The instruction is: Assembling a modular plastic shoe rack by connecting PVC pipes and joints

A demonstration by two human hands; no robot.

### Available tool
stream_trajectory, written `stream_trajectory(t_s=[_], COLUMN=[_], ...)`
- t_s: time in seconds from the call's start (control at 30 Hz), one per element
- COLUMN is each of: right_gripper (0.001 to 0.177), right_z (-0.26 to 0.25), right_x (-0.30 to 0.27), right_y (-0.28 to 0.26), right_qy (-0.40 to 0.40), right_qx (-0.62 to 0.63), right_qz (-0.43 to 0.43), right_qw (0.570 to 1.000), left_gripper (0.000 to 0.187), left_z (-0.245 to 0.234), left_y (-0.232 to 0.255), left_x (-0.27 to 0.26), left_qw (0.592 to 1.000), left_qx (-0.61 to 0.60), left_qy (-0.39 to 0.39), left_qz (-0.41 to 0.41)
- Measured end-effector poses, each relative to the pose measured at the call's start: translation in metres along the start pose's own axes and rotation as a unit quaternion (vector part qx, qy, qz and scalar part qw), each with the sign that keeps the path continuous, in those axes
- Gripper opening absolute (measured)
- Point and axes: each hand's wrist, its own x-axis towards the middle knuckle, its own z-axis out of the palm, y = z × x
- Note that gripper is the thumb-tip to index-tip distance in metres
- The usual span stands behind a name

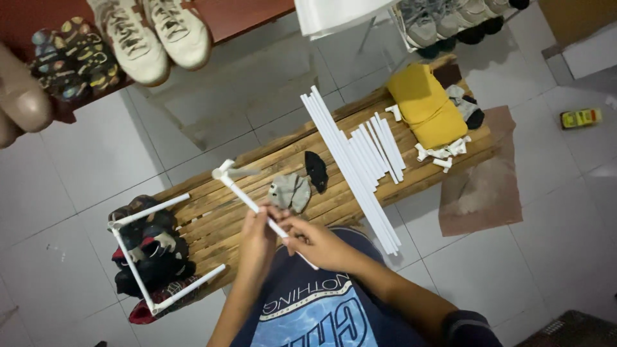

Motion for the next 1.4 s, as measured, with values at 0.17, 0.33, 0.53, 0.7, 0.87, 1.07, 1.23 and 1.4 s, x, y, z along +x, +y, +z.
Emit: stream_trajectory(t_s=[0.17, 0.33, 0.53, 0.7, 0.87, 1.07, 1.23, 1.4], right_gripper=[0.036, 0.015, 0.030, 0.039, 0.027, 0.031, 0.045, 0.027], right_z=[-0.069, -0.173, -0.293, -0.345, -0.338, -0.357, -0.381, -0.388], right_x=[0.019, 0.054, 0.031, 0.031, 0.052, 0.131, 0.183, 0.196], right_y=[0.041, 0.223, 0.319, 0.367, 0.302, 0.274, 0.296, 0.295], right_qy=[-0.001, 0.272, 0.397, 0.515, 0.559, 0.473, 0.359, 0.323], right_qx=[-0.006, -0.099, -0.112, -0.078, -0.252, -0.392, -0.446, -0.462], right_qz=[0.101, 0.214, 0.319, 0.301, 0.270, 0.053, 0.187, 0.244], right_qw=[0.995, 0.933, 0.853, 0.799, 0.743, 0.787, 0.798, 0.790], left_gripper=[0.010, 0.012, 0.017, 0.016, 0.022, 0.017, 0.023, 0.025], left_z=[-0.033, -0.029, -0.009, 0.001, 0.016, 0.006, 0.015, 0.017], left_y=[-0.015, -0.003, -0.009, -0.022, -0.022, -0.040, -0.033, -0.032], left_x=[0.020, 0.017, 0.014, 0.016, 0.017, 0.019, 0.017, 0.017], left_qw=[0.995, 0.986, 0.988, 0.985, 0.982, 0.976, 0.970, 0.968], left_qx=[-0.072, -0.130, -0.085, -0.091, -0.066, -0.099, -0.084, -0.084], left_qy=[0.058, 0.094, 0.129, 0.148, 0.174, 0.194, 0.221, 0.234], left_qz=[0.021, 0.036, 0.008, -0.014, -0.031, -0.016, -0.055, -0.044])
